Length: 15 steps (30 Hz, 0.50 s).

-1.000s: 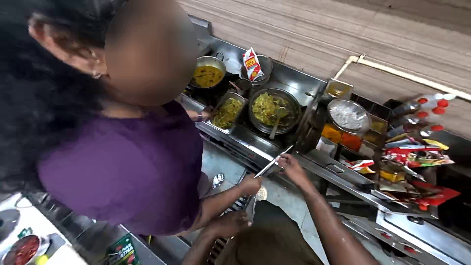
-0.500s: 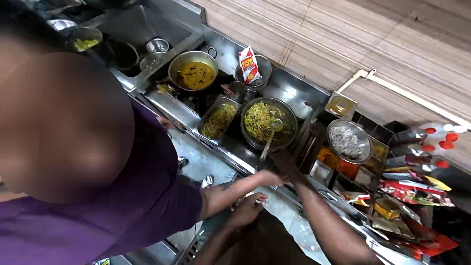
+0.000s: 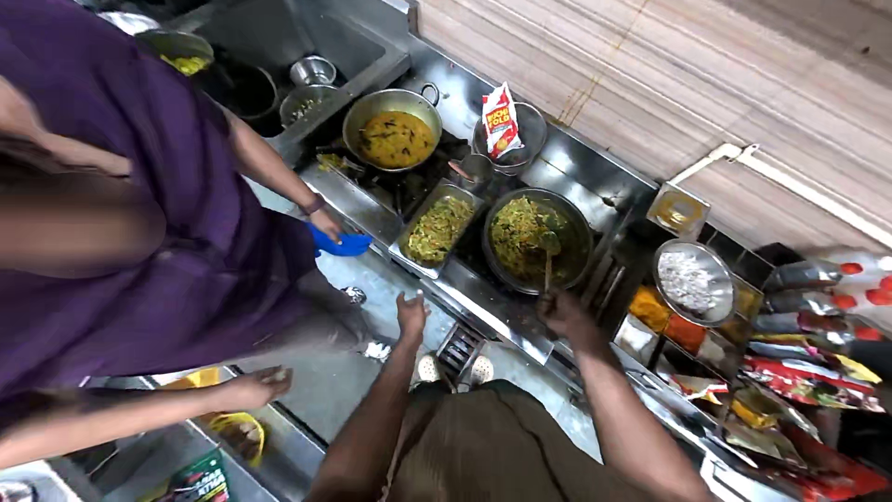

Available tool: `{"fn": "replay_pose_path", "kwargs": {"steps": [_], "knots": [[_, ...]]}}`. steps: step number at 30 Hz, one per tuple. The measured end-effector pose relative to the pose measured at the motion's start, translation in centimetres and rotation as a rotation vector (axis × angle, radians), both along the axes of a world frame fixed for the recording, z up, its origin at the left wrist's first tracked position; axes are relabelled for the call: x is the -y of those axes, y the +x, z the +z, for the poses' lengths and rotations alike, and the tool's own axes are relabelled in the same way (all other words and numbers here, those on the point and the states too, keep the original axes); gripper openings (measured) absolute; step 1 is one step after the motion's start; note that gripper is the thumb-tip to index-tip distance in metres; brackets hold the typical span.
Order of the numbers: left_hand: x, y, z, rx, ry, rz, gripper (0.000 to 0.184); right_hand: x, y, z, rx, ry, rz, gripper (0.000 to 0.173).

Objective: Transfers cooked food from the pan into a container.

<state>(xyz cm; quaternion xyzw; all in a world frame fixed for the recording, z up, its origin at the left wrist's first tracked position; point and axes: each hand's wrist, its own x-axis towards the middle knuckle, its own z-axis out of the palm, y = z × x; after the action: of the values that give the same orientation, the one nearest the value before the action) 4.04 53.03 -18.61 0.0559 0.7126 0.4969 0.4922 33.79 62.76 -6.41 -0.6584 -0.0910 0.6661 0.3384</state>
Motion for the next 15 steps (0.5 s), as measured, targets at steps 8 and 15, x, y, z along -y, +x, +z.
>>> {"fn": "replay_pose_path", "kwargs": {"steps": [8, 15], "knots": [[-7.7, -5.9, -2.8, 0.052, 0.132, 0.183, 0.062, -2.4, 12.1, 5.7, 0.981, 0.134, 0.825, 0.045], [-8.0, -2.8, -3.8, -0.001, 0.102, 0.11, 0.049, -6.9, 10.8, 0.7, 1.247, 0.371, 1.254, 0.034]]}}
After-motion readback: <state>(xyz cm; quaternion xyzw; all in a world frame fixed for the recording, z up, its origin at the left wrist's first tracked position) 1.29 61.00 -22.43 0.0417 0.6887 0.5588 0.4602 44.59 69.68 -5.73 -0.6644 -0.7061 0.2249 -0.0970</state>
